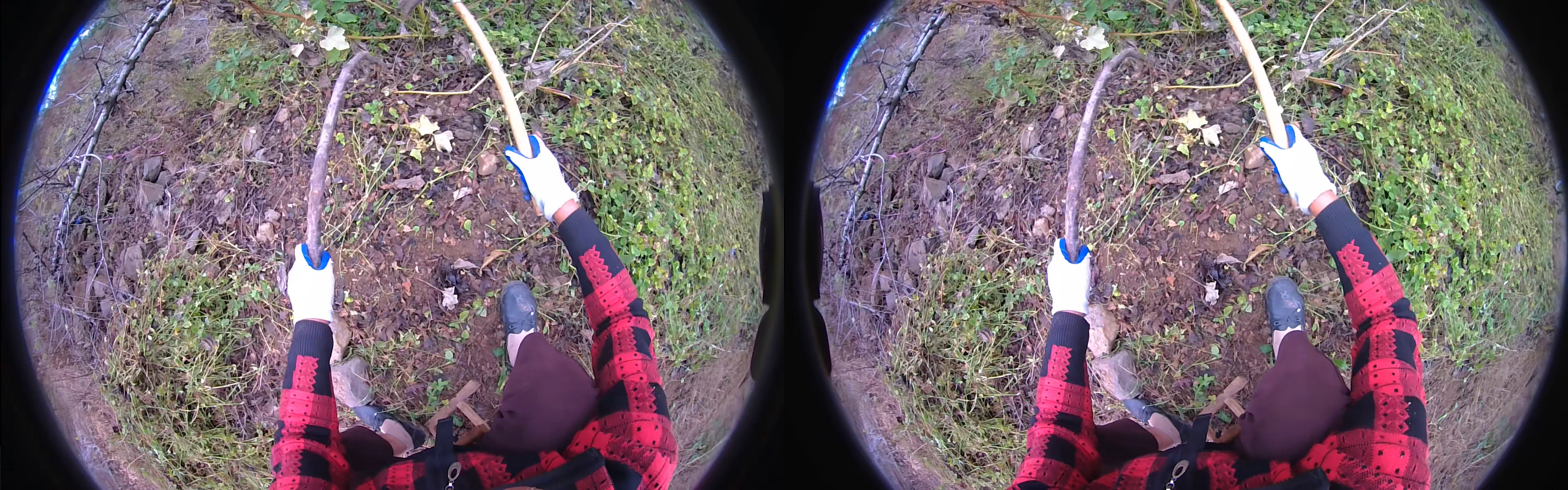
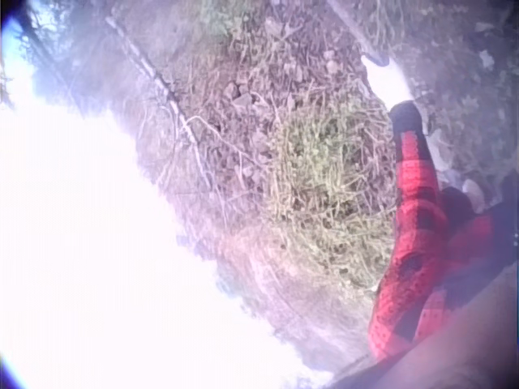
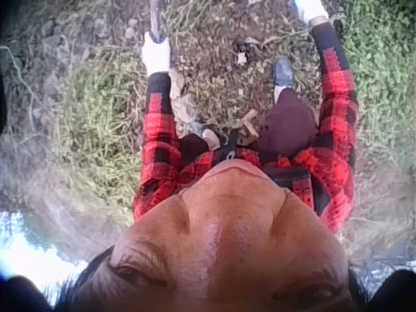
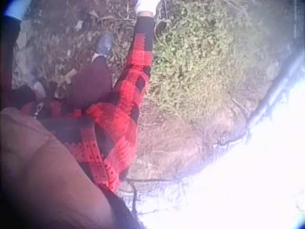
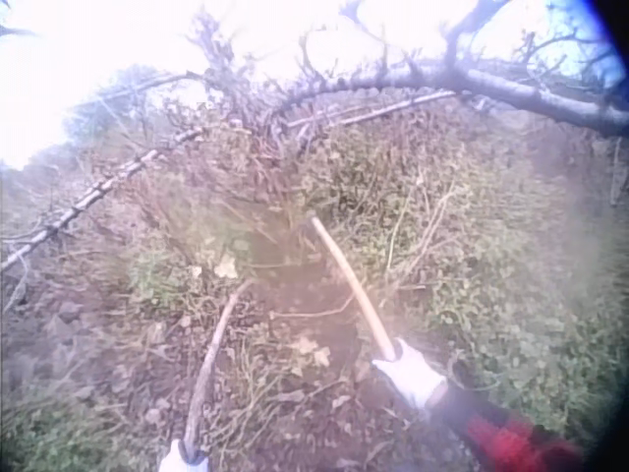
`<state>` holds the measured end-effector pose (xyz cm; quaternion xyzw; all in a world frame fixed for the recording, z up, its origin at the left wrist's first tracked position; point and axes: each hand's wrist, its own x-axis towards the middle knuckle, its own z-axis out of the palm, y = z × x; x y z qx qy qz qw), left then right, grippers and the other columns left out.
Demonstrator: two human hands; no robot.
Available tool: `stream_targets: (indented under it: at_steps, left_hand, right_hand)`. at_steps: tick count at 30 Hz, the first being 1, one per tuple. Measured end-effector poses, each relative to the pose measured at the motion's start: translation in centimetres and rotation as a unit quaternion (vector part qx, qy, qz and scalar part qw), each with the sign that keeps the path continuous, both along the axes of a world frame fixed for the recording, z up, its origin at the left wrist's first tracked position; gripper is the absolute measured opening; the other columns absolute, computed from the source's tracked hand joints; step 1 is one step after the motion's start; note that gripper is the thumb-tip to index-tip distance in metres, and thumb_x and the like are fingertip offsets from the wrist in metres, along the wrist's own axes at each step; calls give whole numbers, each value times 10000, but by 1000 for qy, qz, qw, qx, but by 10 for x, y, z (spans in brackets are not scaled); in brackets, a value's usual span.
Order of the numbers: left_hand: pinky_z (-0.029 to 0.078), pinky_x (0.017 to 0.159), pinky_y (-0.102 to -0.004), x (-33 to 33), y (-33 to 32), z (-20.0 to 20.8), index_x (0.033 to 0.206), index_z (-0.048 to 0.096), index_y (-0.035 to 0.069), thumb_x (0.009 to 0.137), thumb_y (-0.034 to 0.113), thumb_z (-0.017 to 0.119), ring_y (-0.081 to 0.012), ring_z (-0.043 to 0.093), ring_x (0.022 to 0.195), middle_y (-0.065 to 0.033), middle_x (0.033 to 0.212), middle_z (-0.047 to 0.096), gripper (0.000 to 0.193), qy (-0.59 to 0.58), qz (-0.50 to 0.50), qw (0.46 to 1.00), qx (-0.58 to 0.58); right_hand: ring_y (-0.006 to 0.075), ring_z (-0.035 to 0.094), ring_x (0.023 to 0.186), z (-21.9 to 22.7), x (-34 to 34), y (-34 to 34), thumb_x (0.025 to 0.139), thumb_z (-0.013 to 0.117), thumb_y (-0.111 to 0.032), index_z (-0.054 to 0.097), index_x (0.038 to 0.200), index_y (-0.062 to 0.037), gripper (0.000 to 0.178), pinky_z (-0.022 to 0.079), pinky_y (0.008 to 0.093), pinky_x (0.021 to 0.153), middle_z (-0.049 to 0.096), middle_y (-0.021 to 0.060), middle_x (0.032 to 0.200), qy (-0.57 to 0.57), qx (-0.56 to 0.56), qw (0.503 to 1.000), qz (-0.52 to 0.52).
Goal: The person uses two long sticks to pull and move dry branches and debris on the ground. They repeatedly reach, grasp, and drag the branches across the soil and grass, clearing a small area.
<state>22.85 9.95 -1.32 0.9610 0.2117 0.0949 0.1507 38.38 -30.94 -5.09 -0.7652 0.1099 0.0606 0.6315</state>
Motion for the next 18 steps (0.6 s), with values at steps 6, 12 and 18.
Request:
stream_targets:
  at_steps: [6,12,18]
  left_hand:
    - [563,700,-469,52,43,39,1261,566,88,925,258,690,-369,711,810,-175,942,707,397,28,-17,977,211]
    - [556,643,-465,75,79,66,1167,563,89,969,354,648,-365,707,756,-165,853,692,341,33,6,955,295]
    - [547,664,-492,93,82,64,1195,547,84,971,381,645,-384,710,785,-181,867,713,384,84,23,964,250]
  right_hand:
    - [114,482,469,-9,99,105,950,709,-268,507,953,-87,271,414,298,411,540,-3,654,33,129,988,78]
    - [155,565,513,-30,193,171,951,685,-321,657,896,-18,309,467,347,453,598,32,644,71,42,993,84]
    - [159,523,482,-91,222,158,953,683,-342,639,829,-57,315,418,350,458,547,10,596,128,-32,988,85]
